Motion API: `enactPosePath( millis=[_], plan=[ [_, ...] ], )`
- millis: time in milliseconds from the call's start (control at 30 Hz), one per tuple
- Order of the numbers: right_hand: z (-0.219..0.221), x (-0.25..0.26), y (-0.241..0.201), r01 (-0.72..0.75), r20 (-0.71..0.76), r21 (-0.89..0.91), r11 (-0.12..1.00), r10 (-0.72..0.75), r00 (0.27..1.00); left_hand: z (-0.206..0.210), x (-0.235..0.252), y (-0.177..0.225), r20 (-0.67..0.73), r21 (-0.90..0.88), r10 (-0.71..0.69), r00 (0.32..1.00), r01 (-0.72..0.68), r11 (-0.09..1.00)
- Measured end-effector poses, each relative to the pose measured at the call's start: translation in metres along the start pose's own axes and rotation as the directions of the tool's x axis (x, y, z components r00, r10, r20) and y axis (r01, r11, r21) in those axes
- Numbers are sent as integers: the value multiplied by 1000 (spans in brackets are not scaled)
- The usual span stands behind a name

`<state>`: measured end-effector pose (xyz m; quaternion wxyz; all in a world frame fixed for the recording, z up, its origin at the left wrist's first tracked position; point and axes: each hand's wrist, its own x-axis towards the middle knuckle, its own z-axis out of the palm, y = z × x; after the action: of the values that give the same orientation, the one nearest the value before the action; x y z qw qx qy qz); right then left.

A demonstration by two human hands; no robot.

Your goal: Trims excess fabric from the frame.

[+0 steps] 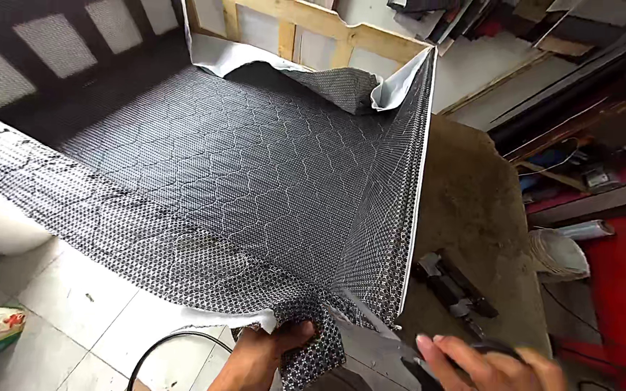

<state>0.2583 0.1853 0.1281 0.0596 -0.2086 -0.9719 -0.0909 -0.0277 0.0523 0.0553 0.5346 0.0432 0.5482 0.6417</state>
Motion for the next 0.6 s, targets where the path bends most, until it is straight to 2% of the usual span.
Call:
enactPosePath(
  millis=[67, 167, 300, 400, 467, 600],
  plan=[
    [-7, 23, 12, 72, 71, -17, 997, -71, 995, 12, -4, 7, -41, -101, -61, 997, 56, 993],
    [-15, 72, 4, 192, 119, 17, 981, -193, 974, 20, -7, 14, -63, -240, -152, 986, 133, 962],
    [4, 107, -20, 249, 125, -72, 966, -239, 963, 23, -12, 10, -82, -256, -137, 987, 112, 960],
    [24, 119, -28, 305, 96, -139, 942, -294, 951, 19, -14, 2, -86, -176, -60, 994, 44, 983],
    [28, 116, -25, 332, 25, -136, 933, -332, 943, 15, -15, -4, -87, -89, 7, 996, -15, 996],
    [22, 100, -13, 346, -1, -80, 935, -347, 938, 3, -13, -11, 10, 245, 173, 985, -170, 955]
  ],
)
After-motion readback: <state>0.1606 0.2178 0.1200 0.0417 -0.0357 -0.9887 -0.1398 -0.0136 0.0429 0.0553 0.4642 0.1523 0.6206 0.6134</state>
